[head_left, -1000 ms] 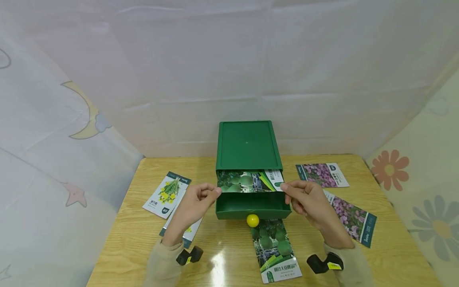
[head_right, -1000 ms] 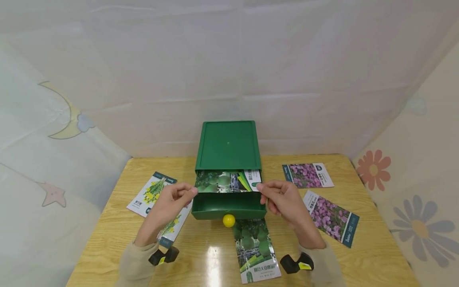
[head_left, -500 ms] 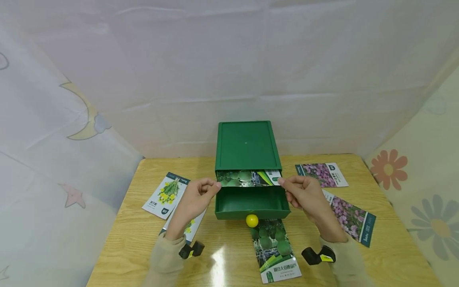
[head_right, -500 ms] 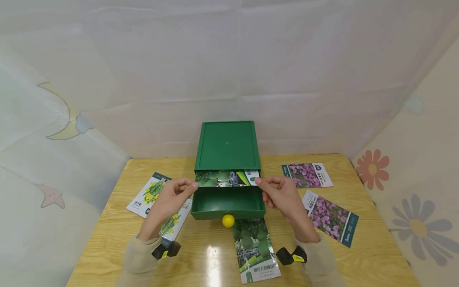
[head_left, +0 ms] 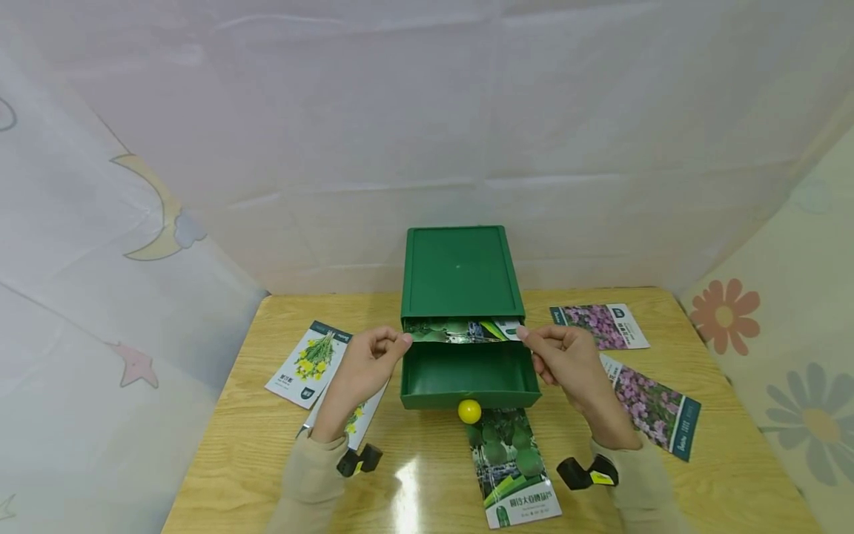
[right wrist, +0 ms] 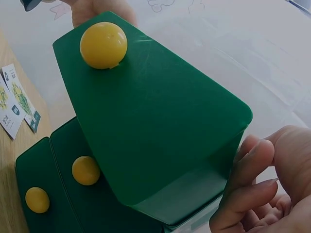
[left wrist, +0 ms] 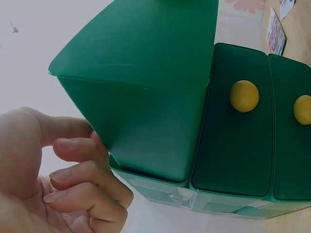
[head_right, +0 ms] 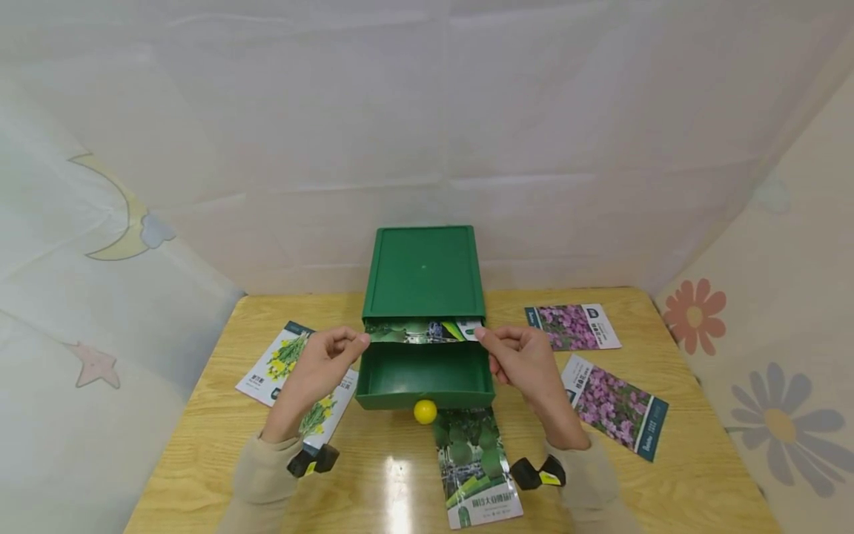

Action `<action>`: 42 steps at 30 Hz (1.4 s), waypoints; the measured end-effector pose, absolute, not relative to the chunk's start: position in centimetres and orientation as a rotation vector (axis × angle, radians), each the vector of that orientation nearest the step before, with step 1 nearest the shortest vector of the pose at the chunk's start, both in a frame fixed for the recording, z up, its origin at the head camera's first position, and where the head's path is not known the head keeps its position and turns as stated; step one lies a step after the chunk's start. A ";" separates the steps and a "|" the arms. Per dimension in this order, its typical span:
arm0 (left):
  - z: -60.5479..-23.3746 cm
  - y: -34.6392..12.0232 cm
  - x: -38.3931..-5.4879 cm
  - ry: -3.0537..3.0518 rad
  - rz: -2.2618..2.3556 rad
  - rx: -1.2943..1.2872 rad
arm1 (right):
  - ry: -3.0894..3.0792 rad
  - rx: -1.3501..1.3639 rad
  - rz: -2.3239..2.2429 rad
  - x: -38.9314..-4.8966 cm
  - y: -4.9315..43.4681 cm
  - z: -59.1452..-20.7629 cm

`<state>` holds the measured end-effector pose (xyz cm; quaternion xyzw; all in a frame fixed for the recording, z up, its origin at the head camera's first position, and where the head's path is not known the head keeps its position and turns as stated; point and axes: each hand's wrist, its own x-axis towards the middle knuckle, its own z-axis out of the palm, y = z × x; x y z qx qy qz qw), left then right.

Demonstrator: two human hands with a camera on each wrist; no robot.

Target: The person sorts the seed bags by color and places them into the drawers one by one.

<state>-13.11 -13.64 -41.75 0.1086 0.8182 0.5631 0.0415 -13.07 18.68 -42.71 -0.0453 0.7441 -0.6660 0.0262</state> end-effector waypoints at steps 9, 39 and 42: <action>-42.3 -13.7 -13.0 2.521 1.746 0.352 | 2.292 -0.136 -2.077 -13.1 18.6 -43.0; -44.7 -14.0 -11.5 2.472 1.827 0.175 | 2.284 -0.212 -2.136 -10.3 20.3 -46.7; -45.3 -14.1 -11.3 2.473 1.794 0.136 | 2.307 -0.166 -2.101 -9.9 20.6 -47.2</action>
